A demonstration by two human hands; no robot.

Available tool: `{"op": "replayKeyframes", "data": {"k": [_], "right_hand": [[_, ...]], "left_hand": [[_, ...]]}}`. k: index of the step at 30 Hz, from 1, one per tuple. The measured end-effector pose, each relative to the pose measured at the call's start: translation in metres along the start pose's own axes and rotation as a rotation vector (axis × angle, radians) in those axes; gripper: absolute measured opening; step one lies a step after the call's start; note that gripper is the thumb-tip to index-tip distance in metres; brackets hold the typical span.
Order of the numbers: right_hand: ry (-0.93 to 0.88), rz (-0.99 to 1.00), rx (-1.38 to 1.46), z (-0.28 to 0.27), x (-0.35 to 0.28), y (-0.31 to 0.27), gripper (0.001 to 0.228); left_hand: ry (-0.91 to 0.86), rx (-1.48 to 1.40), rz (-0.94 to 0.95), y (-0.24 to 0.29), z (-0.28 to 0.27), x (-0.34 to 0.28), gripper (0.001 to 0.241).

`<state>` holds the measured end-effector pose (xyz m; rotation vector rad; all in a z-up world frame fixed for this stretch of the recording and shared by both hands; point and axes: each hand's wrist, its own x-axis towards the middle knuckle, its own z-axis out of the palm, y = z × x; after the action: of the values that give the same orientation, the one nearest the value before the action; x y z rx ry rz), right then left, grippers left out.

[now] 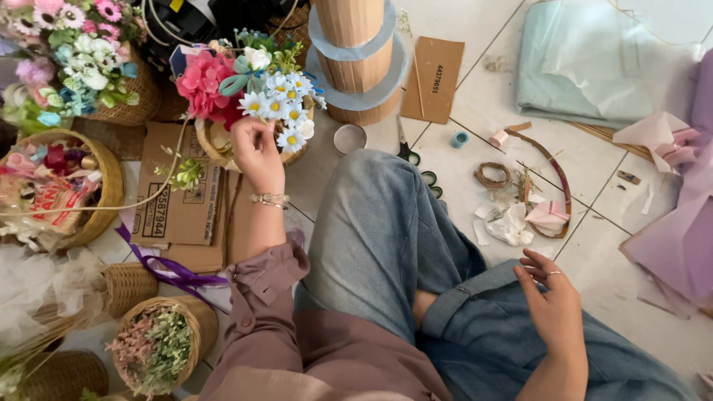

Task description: The person constructs a floral wreath by wrapping twine and paper around a wooden branch and attaching flowers.

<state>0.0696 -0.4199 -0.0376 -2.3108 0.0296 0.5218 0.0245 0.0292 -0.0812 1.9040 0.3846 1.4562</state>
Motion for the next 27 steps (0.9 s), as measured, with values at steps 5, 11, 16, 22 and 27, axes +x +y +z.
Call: {"op": "replayKeyframes", "data": {"k": [5, 11, 16, 22, 27], "right_hand": [[-0.007, 0.022, 0.018, -0.003, -0.005, -0.011, 0.035], [0.019, -0.055, 0.065, 0.001, -0.003, 0.000, 0.032], [-0.009, -0.004, 0.020, -0.002, -0.002, -0.001, 0.035], [-0.010, -0.028, 0.038, 0.001, 0.002, 0.010, 0.035], [-0.015, -0.024, 0.024, 0.000, 0.001, 0.000, 0.035]], "left_hand": [[-0.013, 0.019, -0.062, -0.007, 0.006, -0.008, 0.021], [-0.145, 0.025, -0.059, 0.002, 0.007, 0.002, 0.014], [-0.272, 0.268, -0.203, -0.061, -0.001, -0.031, 0.019], [-0.249, 0.332, -0.232, -0.069, -0.005, -0.046, 0.015], [-0.135, 0.314, -0.116, -0.049, -0.005, -0.045, 0.012]]}}
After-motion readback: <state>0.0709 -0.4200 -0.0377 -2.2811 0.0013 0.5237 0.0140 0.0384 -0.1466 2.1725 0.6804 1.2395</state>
